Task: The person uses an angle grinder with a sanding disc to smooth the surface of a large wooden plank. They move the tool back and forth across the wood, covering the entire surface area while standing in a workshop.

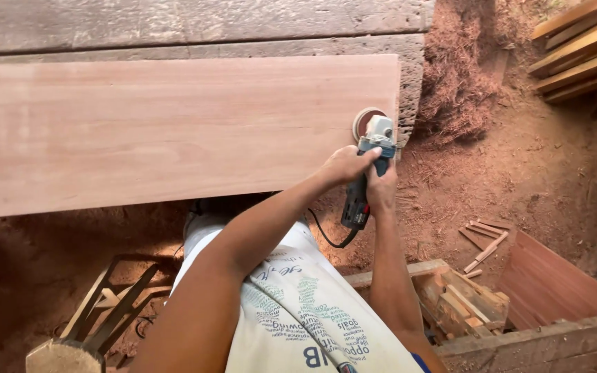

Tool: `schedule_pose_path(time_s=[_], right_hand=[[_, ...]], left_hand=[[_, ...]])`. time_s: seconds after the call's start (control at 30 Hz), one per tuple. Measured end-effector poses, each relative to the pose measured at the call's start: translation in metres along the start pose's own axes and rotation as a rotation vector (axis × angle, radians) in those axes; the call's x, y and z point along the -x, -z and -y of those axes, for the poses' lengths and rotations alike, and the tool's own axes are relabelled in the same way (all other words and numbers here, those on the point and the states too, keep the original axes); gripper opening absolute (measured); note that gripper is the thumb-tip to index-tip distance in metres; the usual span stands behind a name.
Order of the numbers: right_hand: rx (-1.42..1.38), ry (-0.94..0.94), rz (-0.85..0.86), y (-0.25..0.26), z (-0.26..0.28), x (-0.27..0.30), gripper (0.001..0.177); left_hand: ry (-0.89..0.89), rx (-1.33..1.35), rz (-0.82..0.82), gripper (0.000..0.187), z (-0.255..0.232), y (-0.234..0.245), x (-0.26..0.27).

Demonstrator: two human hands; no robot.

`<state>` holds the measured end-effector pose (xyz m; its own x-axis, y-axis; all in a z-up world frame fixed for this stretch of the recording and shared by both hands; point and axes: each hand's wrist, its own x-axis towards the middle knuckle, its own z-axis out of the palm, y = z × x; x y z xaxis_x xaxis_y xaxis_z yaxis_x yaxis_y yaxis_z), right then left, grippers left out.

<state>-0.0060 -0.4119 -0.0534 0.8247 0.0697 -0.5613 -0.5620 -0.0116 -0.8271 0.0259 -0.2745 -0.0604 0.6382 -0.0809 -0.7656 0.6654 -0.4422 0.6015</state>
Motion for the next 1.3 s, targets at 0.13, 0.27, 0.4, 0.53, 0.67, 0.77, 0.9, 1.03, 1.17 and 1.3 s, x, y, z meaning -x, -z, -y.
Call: schedule_pose_path(time_s=[0.13, 0.27, 0.4, 0.53, 0.67, 0.77, 0.9, 1.03, 1.17, 1.3], right_hand=[[0.079, 0.004, 0.055, -0.047, -0.001, 0.016, 0.058], [0.201, 0.014, 0.17, -0.115, 0.015, 0.037, 0.061], [0.275, -0.108, 0.222, -0.183, 0.025, 0.065, 0.062], [0.336, 0.069, 0.234, -0.249, 0.014, 0.084, 0.06], [0.257, 0.01, 0.26, -0.315, 0.003, 0.107, 0.057], [0.241, 0.09, 0.256, -0.357, -0.008, 0.113, 0.052], [0.229, 0.05, 0.245, -0.408, -0.009, 0.129, 0.05], [0.189, 0.089, 0.308, -0.459, -0.004, 0.145, 0.054], [0.475, 0.199, 0.323, -0.51, 0.002, 0.162, 0.077], [0.518, 0.209, 0.386, -0.565, 0.019, 0.183, 0.093]], left_hand=[[-0.027, 0.017, -0.038, 0.076, 0.029, 0.046, 0.044], [0.035, 0.252, -0.068, 0.071, 0.06, 0.104, 0.103], [0.064, 0.48, -0.094, 0.064, 0.103, 0.155, 0.144], [0.031, 0.558, -0.05, 0.065, 0.138, 0.212, 0.18], [0.022, 0.516, -0.074, 0.063, 0.173, 0.267, 0.224], [-0.001, 0.491, -0.113, 0.066, 0.199, 0.298, 0.24], [-0.011, 0.441, -0.243, 0.068, 0.235, 0.328, 0.257], [-0.013, 0.51, -0.187, 0.069, 0.255, 0.37, 0.295], [0.033, 0.713, -0.19, 0.062, 0.282, 0.403, 0.329], [0.066, 0.773, -0.248, 0.056, 0.303, 0.442, 0.366]])
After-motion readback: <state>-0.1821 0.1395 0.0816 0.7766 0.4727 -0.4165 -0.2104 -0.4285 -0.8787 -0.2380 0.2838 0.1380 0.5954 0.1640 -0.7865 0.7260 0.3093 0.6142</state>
